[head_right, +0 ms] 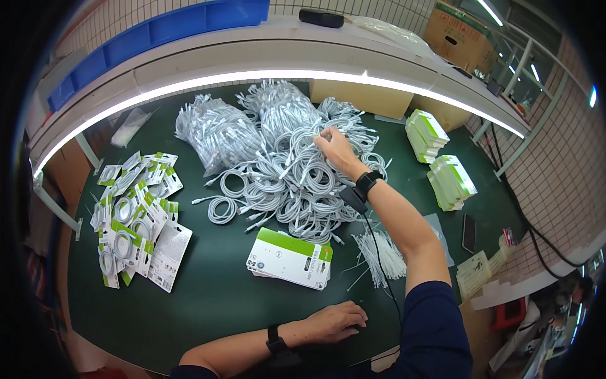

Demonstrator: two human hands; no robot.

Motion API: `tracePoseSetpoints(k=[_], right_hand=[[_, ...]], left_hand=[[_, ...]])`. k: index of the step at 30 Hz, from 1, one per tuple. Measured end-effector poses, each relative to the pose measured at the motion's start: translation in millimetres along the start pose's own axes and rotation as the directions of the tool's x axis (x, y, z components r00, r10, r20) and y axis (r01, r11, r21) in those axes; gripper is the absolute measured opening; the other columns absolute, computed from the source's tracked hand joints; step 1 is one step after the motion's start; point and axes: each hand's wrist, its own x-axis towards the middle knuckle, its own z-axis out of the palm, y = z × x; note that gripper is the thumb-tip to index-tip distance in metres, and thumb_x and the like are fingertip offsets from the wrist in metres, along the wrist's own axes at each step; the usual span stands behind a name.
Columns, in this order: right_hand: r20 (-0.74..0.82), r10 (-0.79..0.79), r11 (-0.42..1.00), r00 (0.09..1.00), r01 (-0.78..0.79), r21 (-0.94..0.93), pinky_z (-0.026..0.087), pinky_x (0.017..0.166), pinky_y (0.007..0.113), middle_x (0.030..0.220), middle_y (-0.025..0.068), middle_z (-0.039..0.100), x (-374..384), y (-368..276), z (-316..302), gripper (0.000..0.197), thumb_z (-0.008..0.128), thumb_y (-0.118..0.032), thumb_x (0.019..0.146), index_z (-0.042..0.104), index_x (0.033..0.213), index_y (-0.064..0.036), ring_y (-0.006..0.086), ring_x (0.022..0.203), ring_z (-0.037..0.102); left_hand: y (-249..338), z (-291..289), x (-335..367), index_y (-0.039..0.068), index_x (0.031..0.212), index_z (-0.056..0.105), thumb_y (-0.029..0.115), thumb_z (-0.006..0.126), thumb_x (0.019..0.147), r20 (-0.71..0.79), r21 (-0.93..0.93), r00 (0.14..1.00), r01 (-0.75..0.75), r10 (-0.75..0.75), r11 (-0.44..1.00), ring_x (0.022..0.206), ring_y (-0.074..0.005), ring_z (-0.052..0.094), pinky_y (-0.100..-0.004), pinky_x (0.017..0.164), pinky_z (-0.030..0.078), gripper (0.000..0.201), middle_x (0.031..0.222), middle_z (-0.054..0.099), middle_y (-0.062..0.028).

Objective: The person packages a USB cable by placing it onto a card, threading a zip tie through the holes, and pulling it tight. They repeat this process with another cable and card before stacking the finished packages and setting them aside.

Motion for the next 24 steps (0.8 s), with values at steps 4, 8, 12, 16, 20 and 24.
tracePoseSetpoints(k=[4,8,12,16,20,24], right_hand=[[-0.127,-0.182,0.951,0.975,0.142,-0.276,0.052,0.085,0.044,0.095,0.0225,0.068,-6,-24,35,0.056,0.074,-0.042,0.088,0.06,0.112,0.0066,0.0362,0.089,0.067],[-0.149,-0.219,0.937,0.964,0.165,-0.308,0.052,0.086,0.044,0.1,0.0265,0.068,-14,-40,70,0.055,0.074,-0.04,0.087,0.06,0.113,0.0061,0.0409,0.093,0.067],[-0.01,-0.134,0.953,0.991,0.126,-0.276,0.051,0.088,0.042,0.104,0.0248,0.068,-25,-45,89,0.058,0.073,-0.04,0.088,0.059,0.119,0.0068,0.0351,0.095,0.066],[0.003,-0.185,0.952,0.983,0.18,-0.249,0.052,0.09,0.042,0.106,0.0252,0.068,-25,-48,91,0.057,0.075,-0.039,0.087,0.059,0.12,0.0064,0.0349,0.097,0.067],[-0.009,-0.286,0.938,0.958,0.278,-0.209,0.053,0.087,0.041,0.105,0.0245,0.068,-34,-61,90,0.056,0.074,-0.036,0.089,0.058,0.124,0.0048,0.0339,0.095,0.068],[-0.019,-0.385,0.882,0.923,0.362,-0.303,0.055,0.084,0.041,0.106,0.0255,0.068,-44,-59,99,0.056,0.072,-0.033,0.091,0.054,0.131,0.0022,0.0364,0.092,0.07]], left_hand=[[-3,-2,-1,0.003,0.105,0.068,0.006,0.073,0.084,0.036,0.014,0.999,0.023,-0.024,1.0,0.118,-0.0301,0.059,-0.0396,0.099,0.052,0.021,0.121,0.065,-0.0092],[0,-6,2,0.002,0.104,0.068,0.004,0.073,0.083,0.032,0.03,0.998,0.047,-0.048,0.998,0.118,-0.0304,0.059,-0.0396,0.099,0.052,0.022,0.119,0.065,-0.01],[0,-3,2,0.002,0.102,0.069,0.004,0.074,0.082,0.011,0.029,0.999,0.035,-0.035,0.999,0.117,-0.0303,0.059,-0.0395,0.099,0.051,0.021,0.118,0.065,-0.0102],[-1,-3,4,0.002,0.1,0.069,0.003,0.074,0.081,-0.013,0.021,0.999,0.037,-0.037,0.999,0.115,-0.0302,0.06,-0.0397,0.098,0.052,0.019,0.116,0.066,-0.0099],[-1,-1,2,0.002,0.098,0.07,0.002,0.074,0.08,-0.066,0.027,0.998,0.009,-0.007,1.0,0.112,-0.0299,0.061,-0.0399,0.097,0.053,0.018,0.114,0.067,-0.0095],[5,-2,6,0.002,0.098,0.07,0.002,0.075,0.08,-0.042,0.03,0.999,0.006,-0.004,1.0,0.111,-0.0296,0.062,-0.0395,0.095,0.054,0.018,0.113,0.067,-0.0089]])
